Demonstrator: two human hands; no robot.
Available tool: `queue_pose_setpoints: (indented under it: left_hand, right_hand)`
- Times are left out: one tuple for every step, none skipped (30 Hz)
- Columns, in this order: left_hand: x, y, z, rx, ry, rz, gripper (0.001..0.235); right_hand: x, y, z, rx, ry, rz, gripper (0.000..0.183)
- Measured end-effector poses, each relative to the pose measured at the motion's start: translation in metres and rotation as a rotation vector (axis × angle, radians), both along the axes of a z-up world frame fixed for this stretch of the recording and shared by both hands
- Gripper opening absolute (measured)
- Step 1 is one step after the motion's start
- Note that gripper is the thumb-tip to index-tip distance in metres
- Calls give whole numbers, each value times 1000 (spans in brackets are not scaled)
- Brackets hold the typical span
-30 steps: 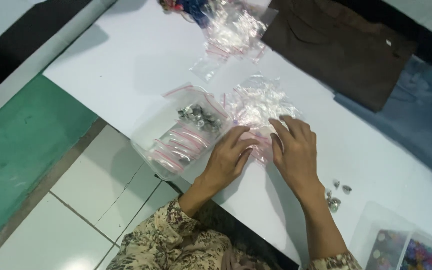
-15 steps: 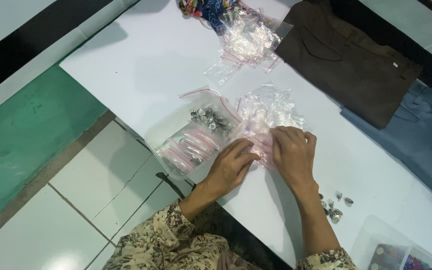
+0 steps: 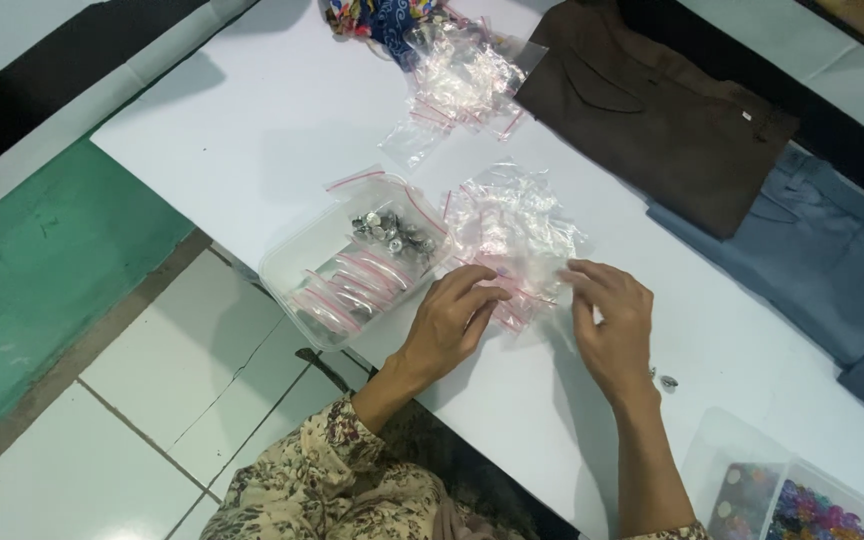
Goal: Sorting and packaging small colorful plastic buttons and metal rivets into plastic bags
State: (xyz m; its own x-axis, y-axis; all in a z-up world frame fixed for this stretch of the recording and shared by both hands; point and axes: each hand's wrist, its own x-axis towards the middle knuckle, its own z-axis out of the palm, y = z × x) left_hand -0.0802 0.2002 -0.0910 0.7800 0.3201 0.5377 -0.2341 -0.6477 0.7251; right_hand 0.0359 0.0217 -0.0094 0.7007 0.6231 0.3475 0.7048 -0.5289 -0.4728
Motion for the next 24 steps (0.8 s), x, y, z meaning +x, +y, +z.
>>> queue_pose_setpoints:
  left_hand:
    - [0, 0, -3, 2, -4, 5, 21]
    - [1, 1, -6, 11, 5, 19, 21]
    - [1, 3, -9, 20, 14, 33, 22]
    - [0, 6, -10, 22, 12, 36, 22]
    - [-2, 7, -10, -2, -2, 34, 23]
    - [-4, 9, -12, -25, -16, 32, 24]
    - [-6, 9, -14, -27, -14, 34, 24]
    - [-8, 9, -17, -46, -7, 39, 25]
    - [-7, 10, -18, -62, -4, 42, 25]
    - [-8, 10, -19, -61, -7, 42, 25]
    - [-9, 10, -19, -67, 1, 28, 25]
    - [-10, 10, -20, -74, 9, 14, 25]
    - [-11, 10, -21, -75, 7, 20, 25]
    - [-12, 10, -21, -83, 15, 14, 24]
    - [-13, 11, -22, -90, 23, 3, 24]
    - [-13, 12, -23, -90, 23, 5, 24]
    - [-13, 12, -25, -85, 33, 5, 24]
    - [-14, 11, -27, -79, 43, 4, 24]
    - [-14, 12, -26, -78, 42, 5, 24]
    - [-15, 13, -25, -78, 41, -3, 24]
    - [-16, 12, -25, -79, 40, -11, 24]
    - [-17, 12, -23, -80, 40, -11, 24]
    - [-17, 13, -22, -81, 48, -9, 25]
    - [-17, 13, -20, -81, 56, -8, 25]
  right_hand:
    - [1, 2, -1, 2, -4, 5, 23]
    - [2, 4, -2, -42, 31, 23, 26]
    - [2, 7, -2, -87, 67, 40, 28]
    - [8, 10, -6, -85, 64, 44, 28]
    - [13, 12, -10, -87, 5, 37, 29]
    - [18, 14, -15, -88, -53, 31, 29]
    - [22, 22, -17, -90, -52, 33, 29]
    - [27, 30, -20, -96, -100, 46, 26]
    - [33, 38, -21, -99, -154, 56, 25]
    - [34, 46, -24, -97, -157, 55, 25]
    - [35, 55, -26, -188, -136, 74, 32]
    - [37, 64, -28, -278, -115, 92, 44]
    - [40, 69, -37, -279, -117, 98, 44]
    - [43, 73, -47, -353, -158, 102, 42]
    - [46, 77, -57, -426, -197, 101, 41]
    - [47, 79, -59, -426, -197, 103, 41]
    - [47, 80, -62, -432, -214, 92, 34]
    - [48, 81, -65, -438, -231, 82, 27]
    - [46, 82, -63, -437, -232, 82, 27]
    - [45, 82, -61, -397, -184, 60, 20]
    - [43, 82, -60, -360, -134, 38, 13]
    - [41, 83, -54, -361, -135, 38, 13]
    - [41, 84, -49, -310, -56, 24, 10]
    - [40, 85, -43, -259, 23, 10, 9]
